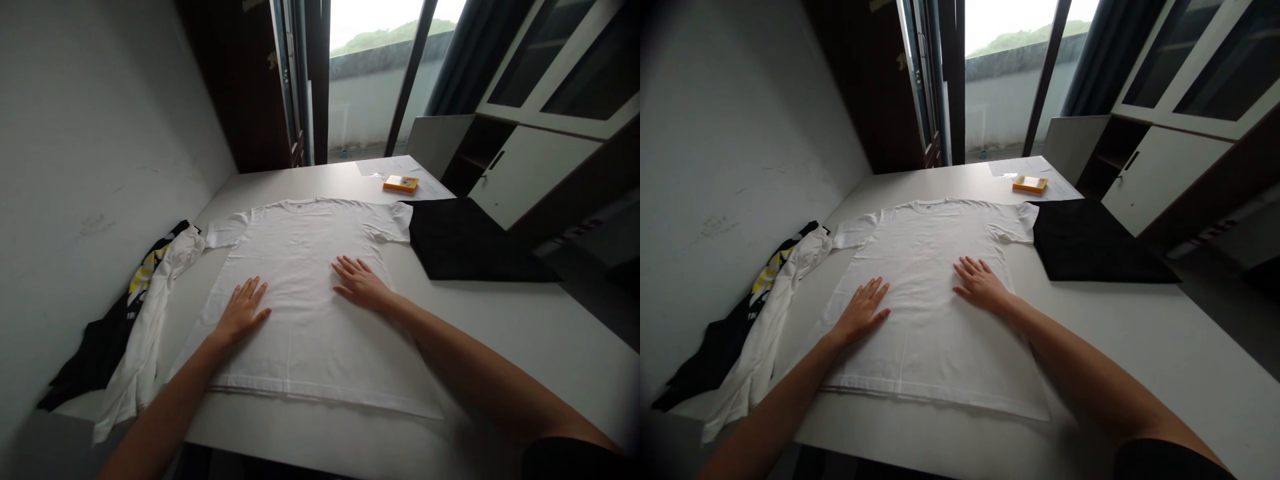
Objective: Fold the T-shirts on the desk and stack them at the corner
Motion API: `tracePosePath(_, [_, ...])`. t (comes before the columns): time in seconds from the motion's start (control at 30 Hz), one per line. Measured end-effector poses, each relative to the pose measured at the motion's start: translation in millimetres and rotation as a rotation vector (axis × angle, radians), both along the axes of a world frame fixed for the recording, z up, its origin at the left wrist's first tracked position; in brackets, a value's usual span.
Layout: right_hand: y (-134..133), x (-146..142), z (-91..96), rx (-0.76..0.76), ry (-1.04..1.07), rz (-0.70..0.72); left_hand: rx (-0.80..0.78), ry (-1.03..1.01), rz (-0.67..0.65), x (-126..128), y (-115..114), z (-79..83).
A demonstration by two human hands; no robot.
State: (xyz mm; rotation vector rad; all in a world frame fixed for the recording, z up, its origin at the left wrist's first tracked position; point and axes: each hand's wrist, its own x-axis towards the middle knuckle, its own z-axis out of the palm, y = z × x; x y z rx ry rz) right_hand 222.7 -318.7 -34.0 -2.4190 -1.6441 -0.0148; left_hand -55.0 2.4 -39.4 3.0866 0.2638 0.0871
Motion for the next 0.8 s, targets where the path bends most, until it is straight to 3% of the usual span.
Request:
tracePosePath(0.1, [-7, -14, 0.8, -0.001, 0.036, 0.102, 0.008, -0.005, 0.026, -24, 4, -1.3])
tracePosePath(0.3, [-40, -15, 0.1, 0.004, 0.042, 0.016, 0.067, 0.022, 0.201, -75, 46, -2.8])
tracePosePath(0.43, [-33, -47, 7.8, 0.036, 0.060, 0.101, 0.091, -0.007, 0.201, -75, 32, -2.3])
tracePosePath(0.57, [-22, -77, 9.7, 0.014, 0.118, 0.292, 0.040, 0.021, 0.054, -69, 10, -0.3])
tracePosePath(0.8, [-50, -77, 10.0, -0.003, 0.135, 0.280, 0.050, 0.054, 0.082, -99, 33, 2.4])
